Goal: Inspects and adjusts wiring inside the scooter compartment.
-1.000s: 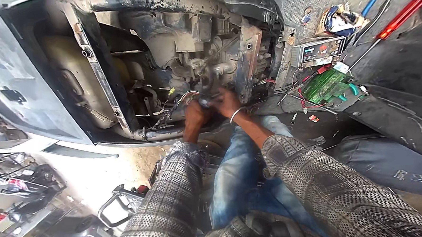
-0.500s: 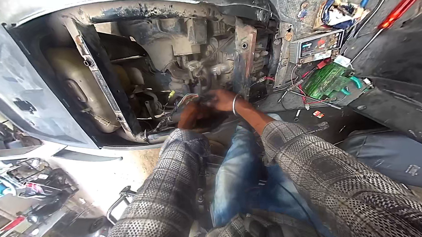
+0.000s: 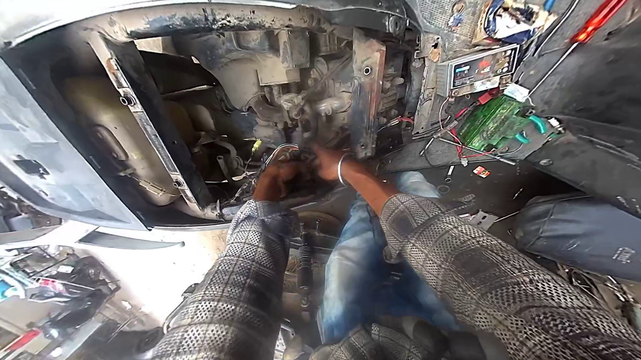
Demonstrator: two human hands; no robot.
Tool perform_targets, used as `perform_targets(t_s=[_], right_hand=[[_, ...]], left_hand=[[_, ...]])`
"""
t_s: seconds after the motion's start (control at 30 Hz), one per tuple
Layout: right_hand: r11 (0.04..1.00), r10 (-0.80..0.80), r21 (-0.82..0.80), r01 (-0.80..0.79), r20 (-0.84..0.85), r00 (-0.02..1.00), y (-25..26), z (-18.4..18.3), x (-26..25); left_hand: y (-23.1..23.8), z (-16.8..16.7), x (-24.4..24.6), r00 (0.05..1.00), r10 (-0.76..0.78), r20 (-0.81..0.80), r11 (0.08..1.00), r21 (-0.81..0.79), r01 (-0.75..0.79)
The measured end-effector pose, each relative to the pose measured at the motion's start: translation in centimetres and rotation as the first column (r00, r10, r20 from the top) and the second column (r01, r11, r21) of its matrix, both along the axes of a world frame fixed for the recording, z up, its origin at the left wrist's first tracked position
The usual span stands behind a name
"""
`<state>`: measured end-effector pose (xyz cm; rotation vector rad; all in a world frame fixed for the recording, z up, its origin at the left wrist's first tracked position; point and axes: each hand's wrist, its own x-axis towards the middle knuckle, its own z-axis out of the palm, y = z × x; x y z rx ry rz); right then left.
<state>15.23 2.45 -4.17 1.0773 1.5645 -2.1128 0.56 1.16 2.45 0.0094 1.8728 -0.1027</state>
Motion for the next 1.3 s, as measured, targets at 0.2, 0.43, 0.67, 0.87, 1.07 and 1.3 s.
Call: perform_targets(t_s=[0.2, 0.43, 0.67, 0.87, 1.07, 1.3], right_hand=[[0.95, -0.04, -0.313, -0.011, -0.158, 0.987, 1.6, -2.7, 0.5], [0.971, 0.232, -0.001, -0.239, -0.235, 0.944, 4.3, -3.0, -0.4], [0.998, 0.057, 0.017, -0.055, -0.128, 0.99, 2.9, -3.2, -1.1], [0.967, 0.248, 0.097, -0.238, -0.113, 0.962, 5.7, -0.9, 0.1], [0.985, 0.173, -0.003, -0.175, -0.134, 0.976, 7.0, 2.6, 4.1], [0.991, -0.132, -0.04, 0.128, -0.109, 0.985, 3.6, 3.3, 5.9]], left_hand=[[0.7, 1.1, 1.0, 1.0, -0.007, -0.002, 1.0, -0.014, 0.007], [0.3, 0.6, 0.0, 0.998, -0.05, 0.049, 0.998, -0.041, 0.052], [1.3, 1.7, 1.7, 0.991, -0.081, -0.109, 0.993, -0.095, 0.07], [0.2, 0.9, -0.3, 0.913, -0.409, -0.013, 0.91, -0.079, 0.407], [1.0, 2.5, 0.8, 0.783, -0.62, -0.05, 0.781, -0.132, 0.611], [0.6, 2.8, 2.3, 0.673, -0.733, -0.095, 0.678, -0.03, 0.734]])
